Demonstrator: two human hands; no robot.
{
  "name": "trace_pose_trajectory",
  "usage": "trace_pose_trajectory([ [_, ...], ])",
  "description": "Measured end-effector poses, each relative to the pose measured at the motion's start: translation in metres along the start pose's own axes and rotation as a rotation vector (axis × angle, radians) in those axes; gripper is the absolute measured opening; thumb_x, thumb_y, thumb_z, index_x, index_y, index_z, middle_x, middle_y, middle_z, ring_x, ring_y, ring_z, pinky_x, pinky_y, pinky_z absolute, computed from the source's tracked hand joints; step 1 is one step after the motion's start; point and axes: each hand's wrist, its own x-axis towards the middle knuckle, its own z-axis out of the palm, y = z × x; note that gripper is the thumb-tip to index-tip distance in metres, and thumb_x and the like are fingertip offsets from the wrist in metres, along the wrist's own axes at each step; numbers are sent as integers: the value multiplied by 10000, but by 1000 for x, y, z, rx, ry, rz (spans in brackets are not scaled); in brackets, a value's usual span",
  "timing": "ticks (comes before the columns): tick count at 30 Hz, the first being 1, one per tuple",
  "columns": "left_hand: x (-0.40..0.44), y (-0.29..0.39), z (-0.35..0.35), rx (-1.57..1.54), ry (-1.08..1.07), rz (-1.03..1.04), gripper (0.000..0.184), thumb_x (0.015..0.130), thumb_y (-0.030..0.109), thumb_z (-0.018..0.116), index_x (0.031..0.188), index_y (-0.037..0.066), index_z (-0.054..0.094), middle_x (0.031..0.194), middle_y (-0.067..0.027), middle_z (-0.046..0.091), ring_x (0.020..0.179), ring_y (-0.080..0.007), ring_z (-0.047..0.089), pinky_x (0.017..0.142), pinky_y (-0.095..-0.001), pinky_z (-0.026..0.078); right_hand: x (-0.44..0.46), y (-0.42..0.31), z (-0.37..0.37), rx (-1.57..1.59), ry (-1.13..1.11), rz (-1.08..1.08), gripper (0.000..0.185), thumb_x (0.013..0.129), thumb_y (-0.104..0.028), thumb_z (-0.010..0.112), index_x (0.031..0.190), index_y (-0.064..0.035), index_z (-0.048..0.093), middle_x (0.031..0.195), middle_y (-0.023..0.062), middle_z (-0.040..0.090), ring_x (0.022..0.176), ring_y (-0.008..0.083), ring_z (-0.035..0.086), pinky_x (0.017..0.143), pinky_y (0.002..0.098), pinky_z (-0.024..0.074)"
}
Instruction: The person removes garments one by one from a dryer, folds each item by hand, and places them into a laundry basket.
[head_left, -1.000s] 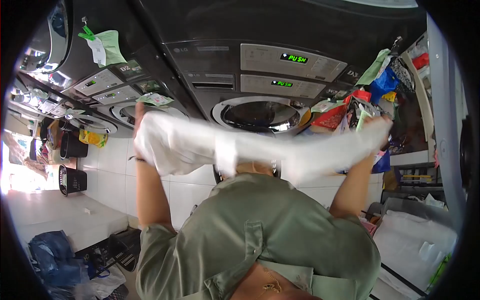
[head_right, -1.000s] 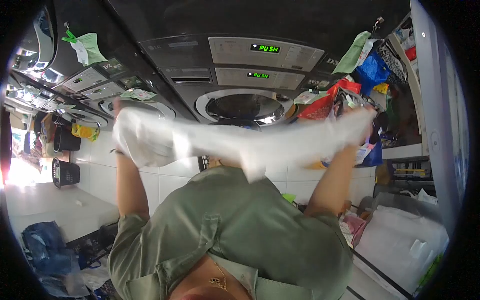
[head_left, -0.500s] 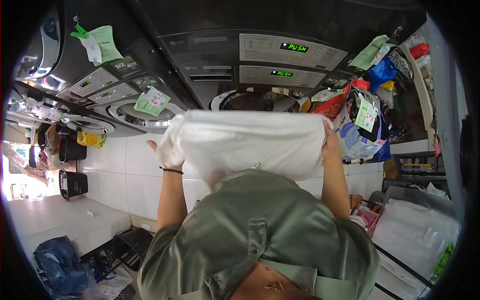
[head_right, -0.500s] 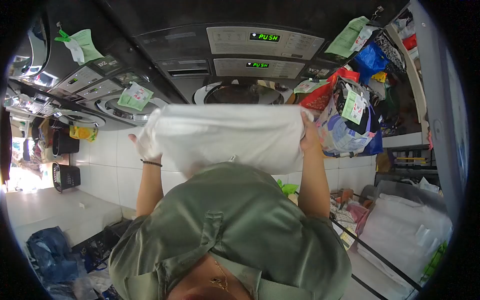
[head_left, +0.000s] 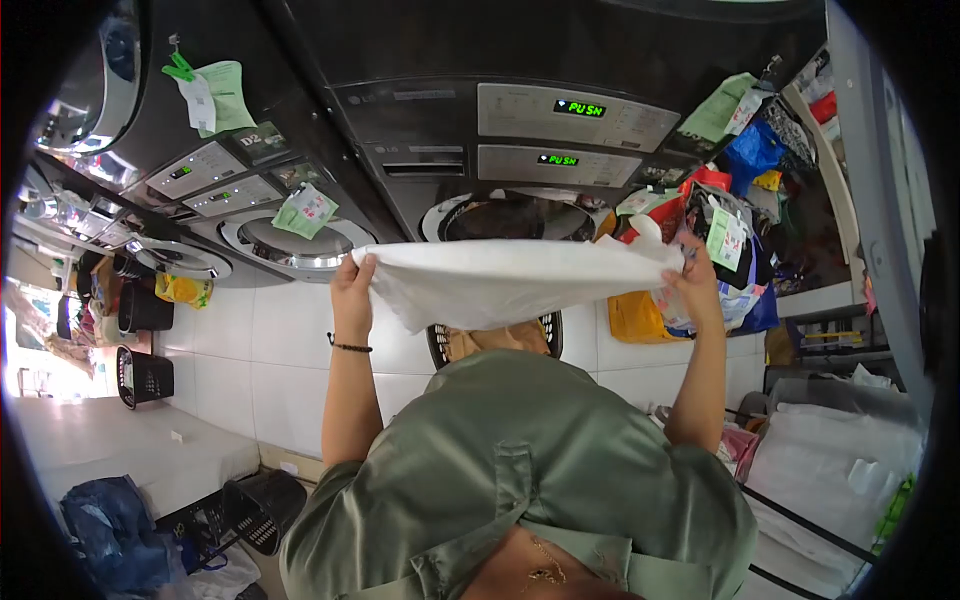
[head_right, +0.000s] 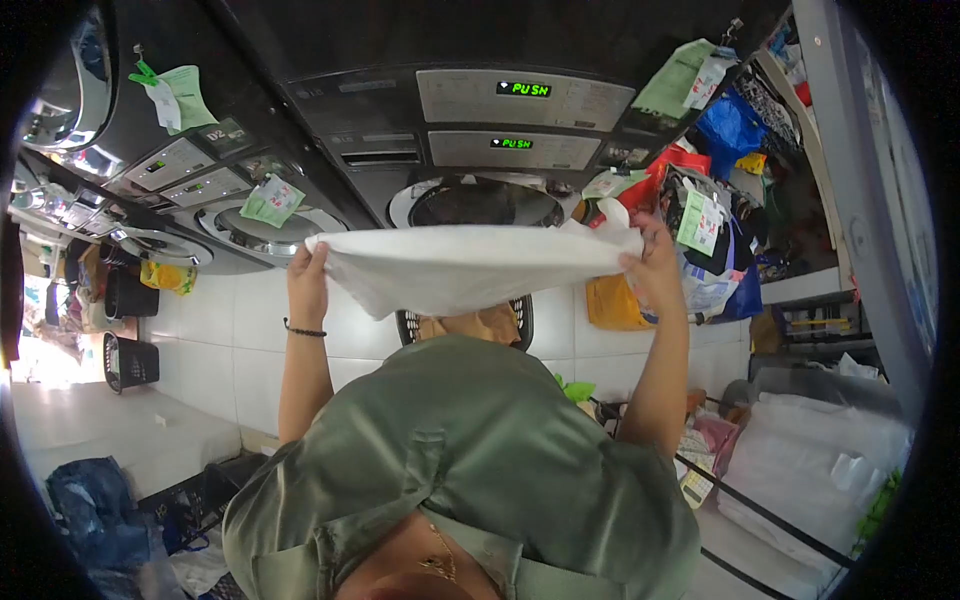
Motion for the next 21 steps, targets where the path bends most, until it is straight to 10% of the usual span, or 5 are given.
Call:
trace_pose_trajectory([
  [3, -9, 26, -9, 194, 7, 430, 196, 921, 142, 612, 1033, -17, 635, 963, -26, 652, 893, -108, 594, 841, -242, 438, -18, -54, -4, -939, -135, -45, 236, 785, -52, 666, 1016, -12, 640, 968, 137, 621, 915, 242, 612, 823, 305, 457],
  [7, -1, 59, -24, 36, 3, 282, 202, 875, 141, 673, 988, -24, 647, 875, -11, 657, 808, -114, 597, 757, -226, 460, 1, -59, 3, -789, 180, -509, 170, 891, -155, 586, 930, 9, 567, 941, 133, 563, 884, 276, 543, 819, 348, 432],
  [10, 14, 38, 2, 215, 207, 247, 223, 847, 149, 705, 968, -29, 647, 849, -36, 668, 790, -127, 613, 726, -240, 483, 6, -35, 49, -515, 326, -125, 157, 964, -180, 520, 974, -29, 558, 863, 70, 563, 819, 188, 532, 782, 314, 436],
  [19, -48, -34, 110, 767, -560, 516, 421, 724, 107, 700, 1112, -21, 597, 1066, -215, 630, 989, -378, 613, 870, -400, 497, -34, -31, 198, -249, -547, 71, 339, 852, -225, 694, 1095, -34, 554, 958, 54, 624, 941, 158, 570, 848, 288, 429],
  [21, -31, -44, 102, 787, -645, 531, 475, 659, -57, 580, 1131, -11, 598, 1098, -200, 632, 1016, -370, 608, 872, -405, 499, -25, -36, 203, -560, -444, -375, 477, 763, -255, 755, 1143, -42, 559, 1019, 81, 631, 1049, 220, 553, 929, 366, 391],
])
